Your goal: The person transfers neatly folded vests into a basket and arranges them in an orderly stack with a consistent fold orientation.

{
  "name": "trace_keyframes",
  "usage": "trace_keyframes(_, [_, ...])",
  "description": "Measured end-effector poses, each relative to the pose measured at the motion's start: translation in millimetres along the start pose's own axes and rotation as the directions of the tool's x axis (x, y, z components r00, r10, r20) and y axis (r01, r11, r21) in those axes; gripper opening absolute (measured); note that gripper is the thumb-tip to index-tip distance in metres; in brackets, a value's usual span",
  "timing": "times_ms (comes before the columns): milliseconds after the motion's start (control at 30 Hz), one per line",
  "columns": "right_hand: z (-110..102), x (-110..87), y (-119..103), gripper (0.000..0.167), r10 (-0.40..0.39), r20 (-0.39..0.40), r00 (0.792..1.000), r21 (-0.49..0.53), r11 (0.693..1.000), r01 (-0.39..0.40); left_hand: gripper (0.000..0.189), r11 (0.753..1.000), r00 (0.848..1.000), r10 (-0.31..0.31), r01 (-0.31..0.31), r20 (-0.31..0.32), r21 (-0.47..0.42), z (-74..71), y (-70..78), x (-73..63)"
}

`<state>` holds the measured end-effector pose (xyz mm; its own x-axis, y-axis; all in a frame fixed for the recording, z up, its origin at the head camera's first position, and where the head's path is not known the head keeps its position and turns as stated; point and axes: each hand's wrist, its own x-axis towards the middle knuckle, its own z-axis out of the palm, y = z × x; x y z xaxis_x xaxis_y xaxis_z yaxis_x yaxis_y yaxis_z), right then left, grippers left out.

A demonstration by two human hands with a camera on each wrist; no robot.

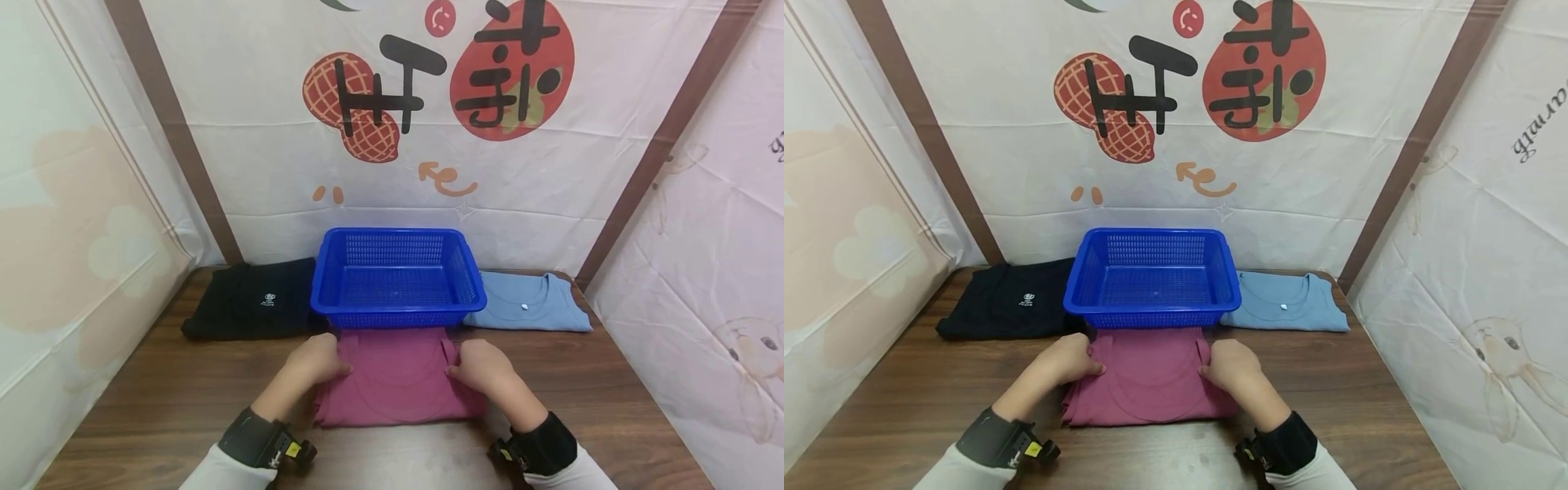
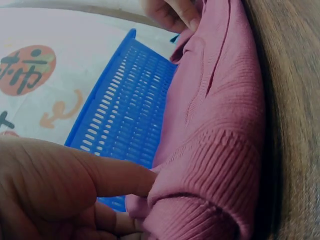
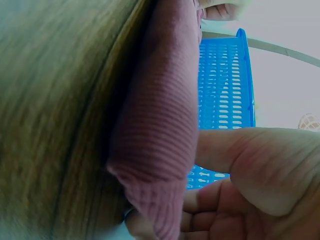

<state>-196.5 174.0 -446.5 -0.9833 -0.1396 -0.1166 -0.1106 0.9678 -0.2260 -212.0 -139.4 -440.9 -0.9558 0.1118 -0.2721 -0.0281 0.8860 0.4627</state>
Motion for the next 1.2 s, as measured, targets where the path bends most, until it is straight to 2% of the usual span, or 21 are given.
trace_keyframes(267, [1, 1.1, -2, 0.038, 0.024, 0.023, 0.999, 0.062, 0.998, -0.025, 0.028, 0.988, 1.0, 0.002, -0.001, 0.007, -0.153, 2.9, -5.2, 7.1])
trace_keyframes(467, [2, 1.1, -1, 0.034, 0.033, 0.051, 0.998, 0.119, 0.992, -0.039, 0.026, 0.962, 0.998, -0.019, 0.035, 0.062, -0.27, 3.0, -8.4, 7.9])
trace_keyframes(700, [0, 0.0, 0, 0.027, -0.004, 0.07, 0.998, 0.182, 0.983, -0.009, 0.025, 0.947, 0.994, -0.057, 0.084, 0.096, -0.309, 1.2, -8.1, 5.1])
trace_keyframes(900, [-1, 0.9, 1, 0.024, 0.01, 0.101, 0.995, 0.235, 0.971, -0.034, 0.026, 0.927, 0.99, -0.065, 0.108, 0.128, -0.359, -1.7, -7.9, 2.3])
trace_keyframes(1200, [0, 5.7, 4, 0.025, -0.017, 0.114, 0.993, 0.203, 0.979, -0.006, 0.029, 0.931, 0.982, -0.061, 0.121, 0.179, -0.345, -1.9, -13.0, 4.8])
